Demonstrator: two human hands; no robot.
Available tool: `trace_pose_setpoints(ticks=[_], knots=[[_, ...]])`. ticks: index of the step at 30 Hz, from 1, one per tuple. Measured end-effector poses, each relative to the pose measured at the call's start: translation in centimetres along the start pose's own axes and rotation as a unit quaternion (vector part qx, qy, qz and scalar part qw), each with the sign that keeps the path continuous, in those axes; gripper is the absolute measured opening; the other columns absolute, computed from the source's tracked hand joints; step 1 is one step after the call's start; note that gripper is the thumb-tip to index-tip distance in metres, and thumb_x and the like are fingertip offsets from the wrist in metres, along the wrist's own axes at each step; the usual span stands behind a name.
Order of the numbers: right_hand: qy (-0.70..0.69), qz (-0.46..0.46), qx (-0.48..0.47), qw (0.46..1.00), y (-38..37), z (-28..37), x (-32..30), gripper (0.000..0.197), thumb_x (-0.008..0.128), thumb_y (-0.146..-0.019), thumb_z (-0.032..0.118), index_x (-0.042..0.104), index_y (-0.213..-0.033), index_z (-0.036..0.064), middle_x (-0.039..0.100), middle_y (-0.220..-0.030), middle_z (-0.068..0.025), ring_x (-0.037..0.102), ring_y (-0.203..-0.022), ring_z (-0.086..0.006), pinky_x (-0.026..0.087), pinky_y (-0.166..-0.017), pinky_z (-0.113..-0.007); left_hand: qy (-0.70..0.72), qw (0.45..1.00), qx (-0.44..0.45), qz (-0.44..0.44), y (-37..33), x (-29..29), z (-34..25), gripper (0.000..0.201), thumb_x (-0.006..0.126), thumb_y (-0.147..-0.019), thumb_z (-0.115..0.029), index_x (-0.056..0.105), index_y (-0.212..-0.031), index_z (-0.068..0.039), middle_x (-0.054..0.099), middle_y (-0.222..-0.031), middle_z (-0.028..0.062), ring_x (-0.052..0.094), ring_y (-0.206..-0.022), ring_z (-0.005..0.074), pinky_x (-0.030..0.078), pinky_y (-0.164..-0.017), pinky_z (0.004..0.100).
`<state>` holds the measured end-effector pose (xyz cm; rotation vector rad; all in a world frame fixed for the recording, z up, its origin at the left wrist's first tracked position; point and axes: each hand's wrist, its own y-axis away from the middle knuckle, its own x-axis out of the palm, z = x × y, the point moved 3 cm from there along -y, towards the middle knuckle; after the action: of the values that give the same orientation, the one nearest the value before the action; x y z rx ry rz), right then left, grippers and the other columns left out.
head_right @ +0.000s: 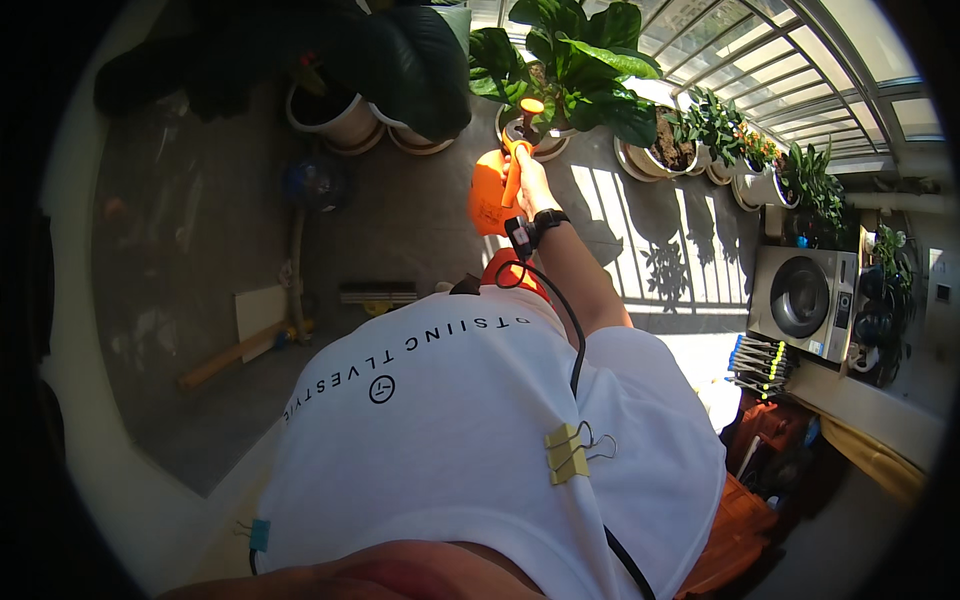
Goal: The person picks up an orange spray bottle and waters several potted plants on a balcony. They move from plant to plant, spraying water onto the leaves and soil, then return to the starting area.
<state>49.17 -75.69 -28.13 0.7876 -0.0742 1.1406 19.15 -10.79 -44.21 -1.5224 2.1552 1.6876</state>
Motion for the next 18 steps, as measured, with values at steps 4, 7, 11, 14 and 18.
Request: trace_pose_setpoints(ticks=[4,7,11,14,18], knots=[[-0.049,0.061,-0.005,0.997,-1.4,-0.9,5.6,0.037,0.055,-0.097,0.041,0.058,-0.111,0.0066,0.061,-0.09,-0.0057,0.058,-0.081,-0.0195,0.049,-0.071,-0.033,0.07,0.995,-0.067,-0.011,1.0,-1.0,-3.1,0.049,0.056,-0.092,-0.024,0.049,-0.135,-0.003,0.059,-0.121,0.0163,0.06,-0.107,0.0252,0.049,-0.089,0.0372],[0.274,0.067,-0.34,0.897,-2.5,-0.1,8.6,0.032,0.055,-0.097,0.031,0.055,-0.116,0.0041,0.06,-0.087,-0.004,0.06,-0.076,-0.0201,0.048,-0.064,-0.033,0.143,0.985,-0.089,-0.034,0.7,-0.5,-6.5,0.047,0.055,-0.091,-0.023,0.05,-0.134,-0.003,0.064,-0.113,0.0149,0.064,-0.097,0.0223,0.051,-0.083,0.0359],[0.148,0.073,-0.19,0.968,-5.8,-1.2,10.8,0.032,0.055,-0.097,0.03,0.055,-0.116,0.0046,0.06,-0.088,-0.004,0.06,-0.078,-0.0202,0.048,-0.065,-0.034,0.166,0.986,-0.013,0.01,-0.1,1.5,-9.1,0.048,0.057,-0.089,-0.024,0.053,-0.132,-0.004,0.067,-0.1,0.0114,0.065,-0.086,0.0215,0.051,-0.077,0.0351],[0.082,0.066,-0.084,0.991,-7.8,-1.3,12.0,0.032,0.056,-0.096,0.03,0.055,-0.115,0.005,0.059,-0.089,-0.004,0.059,-0.079,-0.0203,0.048,-0.065,-0.035,0.137,0.99,-0.028,-0.015,0.7,3.1,-9.9,0.049,0.06,-0.087,-0.027,0.054,-0.13,-0.003,0.068,-0.095,0.0114,0.065,-0.084,0.0224,0.05,-0.075,0.0347],[0.131,0.044,-0.039,0.99,-8.0,-0.3,9.5,0.031,0.056,-0.096,0.03,0.055,-0.115,0.0055,0.059,-0.09,-0.004,0.059,-0.08,-0.0204,0.048,-0.066,-0.036,0.068,0.997,-0.037,0.017,2.9,3.0,-11.9,0.051,0.064,-0.085,-0.032,0.056,-0.125,-0.001,0.069,-0.1,0.0142,0.067,-0.09,0.0242,0.05,-0.078,0.035]])
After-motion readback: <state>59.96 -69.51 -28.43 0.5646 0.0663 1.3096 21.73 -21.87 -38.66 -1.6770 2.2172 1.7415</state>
